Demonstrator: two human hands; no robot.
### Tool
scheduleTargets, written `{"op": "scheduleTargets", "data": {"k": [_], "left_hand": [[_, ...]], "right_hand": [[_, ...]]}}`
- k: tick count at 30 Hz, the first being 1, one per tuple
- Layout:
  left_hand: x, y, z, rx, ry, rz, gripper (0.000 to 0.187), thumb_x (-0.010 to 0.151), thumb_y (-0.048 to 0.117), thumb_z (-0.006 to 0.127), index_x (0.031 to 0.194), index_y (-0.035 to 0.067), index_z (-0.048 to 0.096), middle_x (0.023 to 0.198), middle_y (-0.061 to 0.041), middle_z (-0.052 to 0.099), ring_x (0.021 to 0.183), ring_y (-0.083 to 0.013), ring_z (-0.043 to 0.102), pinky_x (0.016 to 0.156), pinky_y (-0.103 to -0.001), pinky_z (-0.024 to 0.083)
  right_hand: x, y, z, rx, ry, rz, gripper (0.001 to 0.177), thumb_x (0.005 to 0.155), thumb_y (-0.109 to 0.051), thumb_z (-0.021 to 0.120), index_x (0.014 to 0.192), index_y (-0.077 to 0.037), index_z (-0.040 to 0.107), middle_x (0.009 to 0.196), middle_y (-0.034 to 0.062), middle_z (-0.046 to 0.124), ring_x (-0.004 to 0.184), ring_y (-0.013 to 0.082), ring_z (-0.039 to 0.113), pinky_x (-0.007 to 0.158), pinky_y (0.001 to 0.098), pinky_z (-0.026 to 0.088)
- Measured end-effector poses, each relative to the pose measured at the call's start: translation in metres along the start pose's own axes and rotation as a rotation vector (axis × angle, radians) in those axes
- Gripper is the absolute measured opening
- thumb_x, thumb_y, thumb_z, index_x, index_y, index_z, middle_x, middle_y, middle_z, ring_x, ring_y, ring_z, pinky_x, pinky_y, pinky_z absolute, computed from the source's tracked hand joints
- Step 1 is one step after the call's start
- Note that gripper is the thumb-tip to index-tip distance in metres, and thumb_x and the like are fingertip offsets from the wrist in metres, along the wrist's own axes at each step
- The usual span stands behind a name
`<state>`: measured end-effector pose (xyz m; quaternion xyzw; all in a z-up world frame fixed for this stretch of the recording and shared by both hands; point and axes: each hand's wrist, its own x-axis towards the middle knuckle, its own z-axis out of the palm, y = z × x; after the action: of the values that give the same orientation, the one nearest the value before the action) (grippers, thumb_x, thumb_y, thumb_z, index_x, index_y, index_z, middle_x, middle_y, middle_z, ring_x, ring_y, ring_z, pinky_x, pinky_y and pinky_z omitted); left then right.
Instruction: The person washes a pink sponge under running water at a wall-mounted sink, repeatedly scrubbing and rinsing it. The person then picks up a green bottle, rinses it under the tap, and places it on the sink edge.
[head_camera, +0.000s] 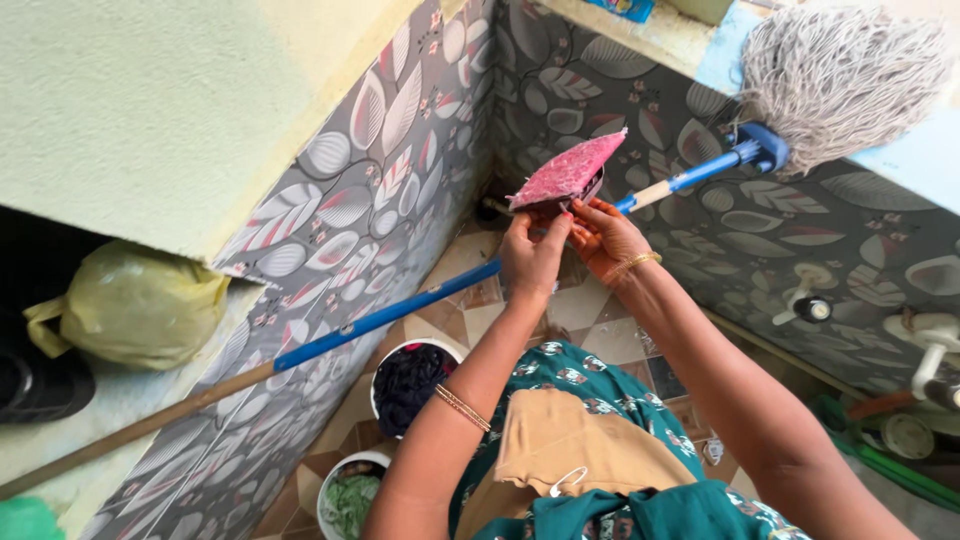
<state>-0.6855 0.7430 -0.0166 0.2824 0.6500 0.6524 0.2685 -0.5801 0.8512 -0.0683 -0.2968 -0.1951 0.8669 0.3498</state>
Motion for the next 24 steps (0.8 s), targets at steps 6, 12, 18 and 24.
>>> {"op": "scheduleTargets", "data": {"k": [6, 12, 18, 24], "left_hand": [[0.048, -0.029, 0.019, -0.151, -0.218, -0.152, 0.034, 0.086, 0.028, 0.078, 0.111, 0.005, 0.073, 0.090, 0.001, 0.072, 0.075, -0.0067, 0.062, 0.069, -0.024, 0.051], [0.098, -0.037, 0.026, -0.006, -0.312, -0.215, 0.034, 0.088, 0.028, 0.075, 0.113, 0.005, 0.075, 0.087, 0.001, 0.071, 0.075, -0.0069, 0.064, 0.071, -0.023, 0.054], [0.146, -0.056, 0.050, -0.004, -0.263, -0.260, 0.034, 0.087, 0.026, 0.075, 0.113, 0.003, 0.075, 0.088, 0.001, 0.071, 0.075, -0.0079, 0.064, 0.070, -0.023, 0.054], [0.169, -0.067, 0.065, 0.010, -0.259, -0.335, 0.035, 0.088, 0.026, 0.074, 0.115, 0.004, 0.073, 0.091, 0.000, 0.072, 0.076, -0.0082, 0.065, 0.070, -0.023, 0.054]], "right_hand": [[0.099, -0.052, -0.039, -0.163, -0.037, -0.155, 0.030, 0.097, -0.005, 0.066, 0.126, 0.001, 0.060, 0.098, 0.0099, 0.070, 0.072, 0.0187, 0.067, 0.068, 0.0318, 0.061], [0.218, -0.175, -0.096, -0.533, 0.037, -0.269, 0.034, 0.096, -0.002, 0.070, 0.130, 0.003, 0.066, 0.096, 0.0116, 0.074, 0.069, 0.0162, 0.068, 0.059, 0.0289, 0.056], [0.312, -0.297, -0.094, -1.151, 0.011, -0.450, 0.033, 0.097, 0.003, 0.070, 0.130, 0.007, 0.067, 0.110, 0.0137, 0.076, 0.087, 0.0186, 0.073, 0.075, 0.0321, 0.063], [0.376, -0.316, -0.101, -1.319, 0.032, -0.480, 0.030, 0.096, 0.003, 0.067, 0.126, 0.006, 0.069, 0.114, 0.0159, 0.076, 0.091, 0.0227, 0.074, 0.078, 0.0355, 0.064]]}}
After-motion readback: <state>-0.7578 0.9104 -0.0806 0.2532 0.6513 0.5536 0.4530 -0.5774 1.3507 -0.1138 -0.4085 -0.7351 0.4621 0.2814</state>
